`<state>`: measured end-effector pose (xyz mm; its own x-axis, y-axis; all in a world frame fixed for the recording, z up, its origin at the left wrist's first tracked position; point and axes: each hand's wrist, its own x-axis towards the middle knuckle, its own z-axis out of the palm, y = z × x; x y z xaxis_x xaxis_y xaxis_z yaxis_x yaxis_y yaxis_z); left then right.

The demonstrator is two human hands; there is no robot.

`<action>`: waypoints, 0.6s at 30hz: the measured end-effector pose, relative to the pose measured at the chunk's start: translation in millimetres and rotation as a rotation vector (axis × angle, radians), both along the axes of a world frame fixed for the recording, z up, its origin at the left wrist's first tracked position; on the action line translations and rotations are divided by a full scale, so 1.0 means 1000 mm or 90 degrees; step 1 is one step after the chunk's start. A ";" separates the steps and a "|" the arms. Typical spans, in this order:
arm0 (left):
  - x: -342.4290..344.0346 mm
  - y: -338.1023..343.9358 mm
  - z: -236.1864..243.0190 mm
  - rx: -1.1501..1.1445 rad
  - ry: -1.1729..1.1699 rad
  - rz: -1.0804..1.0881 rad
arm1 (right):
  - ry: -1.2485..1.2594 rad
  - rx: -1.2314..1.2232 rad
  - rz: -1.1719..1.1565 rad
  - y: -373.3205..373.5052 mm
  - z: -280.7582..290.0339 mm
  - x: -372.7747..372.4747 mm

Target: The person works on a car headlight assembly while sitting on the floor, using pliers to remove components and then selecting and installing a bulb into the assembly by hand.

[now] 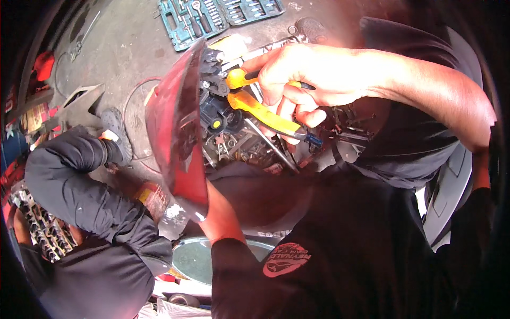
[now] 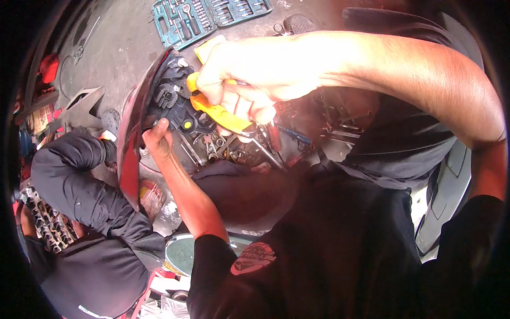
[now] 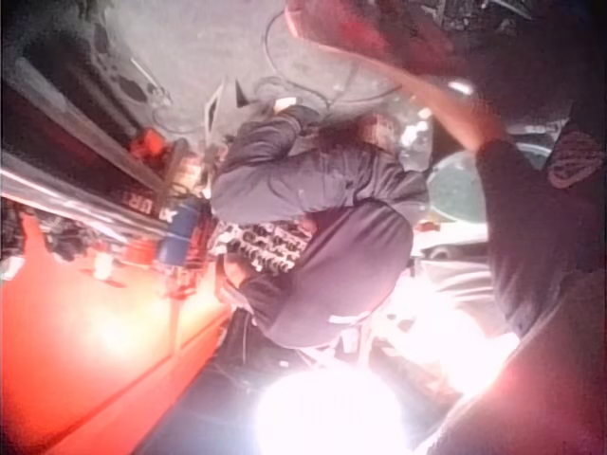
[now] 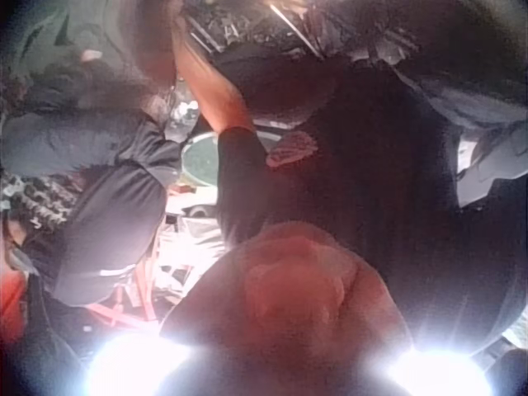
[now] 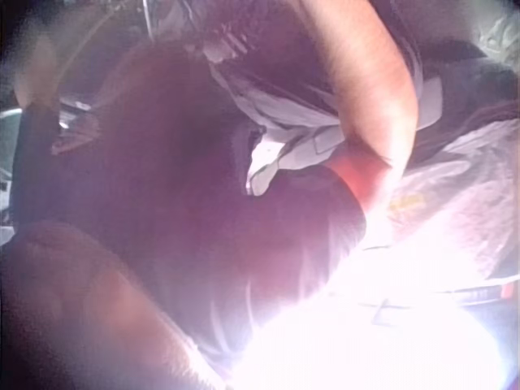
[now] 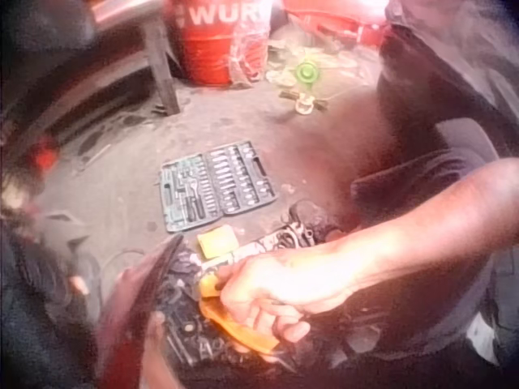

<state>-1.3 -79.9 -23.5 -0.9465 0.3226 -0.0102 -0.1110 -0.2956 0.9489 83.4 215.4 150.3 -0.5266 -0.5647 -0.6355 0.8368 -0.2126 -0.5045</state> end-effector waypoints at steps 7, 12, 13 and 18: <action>0.000 0.006 0.001 0.000 -0.003 -0.003 | 0.007 0.014 0.035 0.006 -0.009 0.003; 0.004 0.007 0.003 -0.004 -0.011 -0.003 | 0.093 0.113 0.064 0.011 -0.013 0.003; 0.004 0.007 0.005 -0.004 -0.010 0.002 | 0.101 0.134 0.071 0.011 -0.011 0.001; 0.003 0.012 0.001 0.010 -0.022 0.003 | 0.221 0.294 0.161 0.006 -0.005 -0.008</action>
<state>1.9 -68.2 -22.4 -0.9472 0.3184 -0.0378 -0.1419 -0.3106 0.9399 75.6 221.3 145.3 -0.6324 -0.4070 -0.6591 0.6032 0.2750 -0.7487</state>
